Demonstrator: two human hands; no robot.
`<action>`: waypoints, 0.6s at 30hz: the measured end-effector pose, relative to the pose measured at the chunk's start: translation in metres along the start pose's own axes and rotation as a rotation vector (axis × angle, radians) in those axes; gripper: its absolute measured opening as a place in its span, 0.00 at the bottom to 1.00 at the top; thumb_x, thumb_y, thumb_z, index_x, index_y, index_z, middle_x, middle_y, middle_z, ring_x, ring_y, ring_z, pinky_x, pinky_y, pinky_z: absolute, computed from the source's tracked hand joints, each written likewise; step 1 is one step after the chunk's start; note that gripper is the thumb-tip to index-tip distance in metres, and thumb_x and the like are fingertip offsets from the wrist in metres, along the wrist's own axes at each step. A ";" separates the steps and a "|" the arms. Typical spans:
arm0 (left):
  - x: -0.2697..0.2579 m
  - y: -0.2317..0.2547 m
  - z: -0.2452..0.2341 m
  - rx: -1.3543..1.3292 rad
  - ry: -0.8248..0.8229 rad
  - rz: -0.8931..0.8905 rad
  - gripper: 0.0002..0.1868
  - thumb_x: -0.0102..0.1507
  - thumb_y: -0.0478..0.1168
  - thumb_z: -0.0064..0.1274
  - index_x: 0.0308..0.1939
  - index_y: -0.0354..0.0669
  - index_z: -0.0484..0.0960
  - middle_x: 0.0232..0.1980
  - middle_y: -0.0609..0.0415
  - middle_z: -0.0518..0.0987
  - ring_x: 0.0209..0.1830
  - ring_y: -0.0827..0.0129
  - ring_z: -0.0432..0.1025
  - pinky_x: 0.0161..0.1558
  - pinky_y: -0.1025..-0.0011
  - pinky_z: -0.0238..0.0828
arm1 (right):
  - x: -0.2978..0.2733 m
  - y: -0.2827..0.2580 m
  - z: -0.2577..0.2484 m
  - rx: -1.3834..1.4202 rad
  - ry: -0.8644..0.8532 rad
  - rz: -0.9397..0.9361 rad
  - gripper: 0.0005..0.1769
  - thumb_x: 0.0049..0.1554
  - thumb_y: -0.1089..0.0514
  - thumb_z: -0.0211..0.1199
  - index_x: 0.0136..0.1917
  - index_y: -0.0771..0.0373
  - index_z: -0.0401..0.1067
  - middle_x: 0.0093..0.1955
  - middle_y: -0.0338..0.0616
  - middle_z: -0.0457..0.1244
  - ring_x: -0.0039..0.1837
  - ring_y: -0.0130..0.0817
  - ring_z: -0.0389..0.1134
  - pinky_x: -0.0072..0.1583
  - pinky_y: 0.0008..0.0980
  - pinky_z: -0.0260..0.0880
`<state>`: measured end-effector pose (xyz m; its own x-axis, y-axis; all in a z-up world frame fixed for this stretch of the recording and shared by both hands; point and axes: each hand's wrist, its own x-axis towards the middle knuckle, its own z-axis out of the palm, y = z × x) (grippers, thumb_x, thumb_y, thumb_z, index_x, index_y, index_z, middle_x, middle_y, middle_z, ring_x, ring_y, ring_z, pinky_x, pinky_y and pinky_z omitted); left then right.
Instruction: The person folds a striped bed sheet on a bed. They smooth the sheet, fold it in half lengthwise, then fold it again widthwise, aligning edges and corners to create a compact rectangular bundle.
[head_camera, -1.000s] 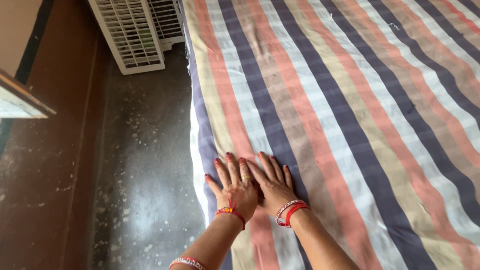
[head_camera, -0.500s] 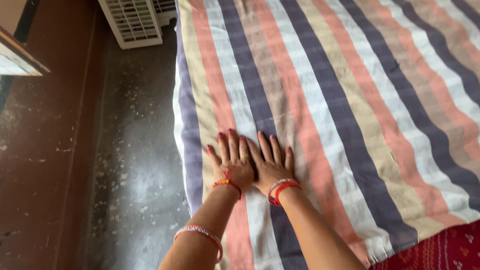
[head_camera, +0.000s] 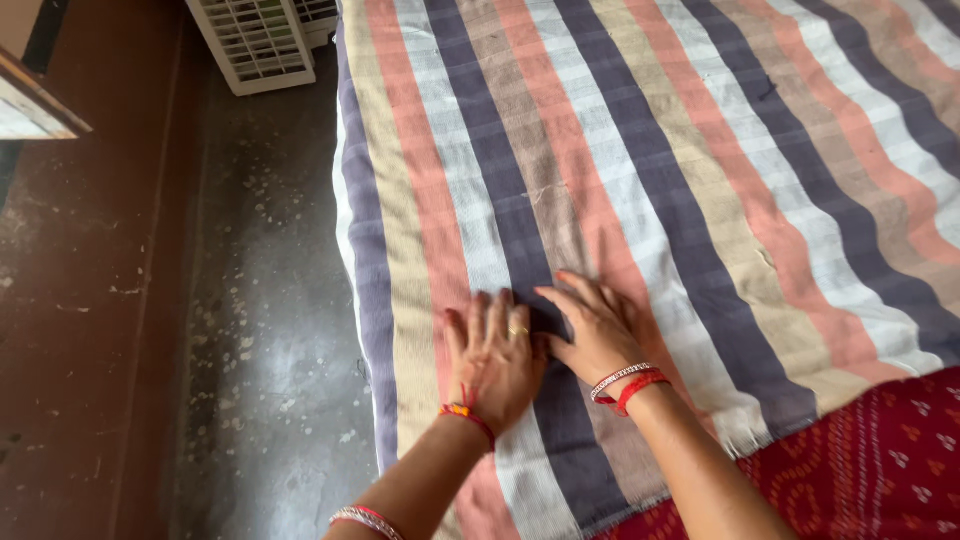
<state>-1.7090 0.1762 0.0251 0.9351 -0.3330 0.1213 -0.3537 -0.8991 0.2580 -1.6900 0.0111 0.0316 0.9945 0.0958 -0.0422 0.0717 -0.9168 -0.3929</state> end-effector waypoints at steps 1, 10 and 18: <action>-0.010 0.010 -0.004 -0.017 -0.051 0.014 0.40 0.64 0.60 0.50 0.72 0.39 0.62 0.79 0.40 0.55 0.80 0.42 0.47 0.72 0.29 0.35 | -0.009 0.004 0.000 -0.064 -0.006 0.075 0.34 0.50 0.48 0.69 0.70 0.35 0.66 0.79 0.30 0.52 0.77 0.44 0.50 0.76 0.54 0.43; -0.086 0.057 -0.037 0.038 -0.316 0.209 0.68 0.50 0.78 0.57 0.74 0.27 0.52 0.81 0.31 0.46 0.80 0.38 0.39 0.65 0.24 0.35 | -0.064 0.007 0.008 -0.074 0.042 0.031 0.35 0.55 0.53 0.65 0.74 0.40 0.63 0.82 0.43 0.47 0.79 0.53 0.47 0.75 0.50 0.49; -0.136 0.048 -0.015 0.151 -0.065 0.331 0.49 0.53 0.66 0.60 0.67 0.37 0.68 0.72 0.39 0.63 0.73 0.47 0.55 0.67 0.31 0.45 | -0.103 -0.013 0.004 -0.054 -0.155 0.090 0.36 0.55 0.51 0.66 0.75 0.42 0.59 0.82 0.41 0.45 0.81 0.49 0.45 0.77 0.44 0.48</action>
<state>-1.8538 0.1826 0.0357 0.7721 -0.6256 0.1116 -0.6341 -0.7701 0.0698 -1.7937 0.0152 0.0372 0.9738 0.0673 -0.2174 -0.0087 -0.9436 -0.3311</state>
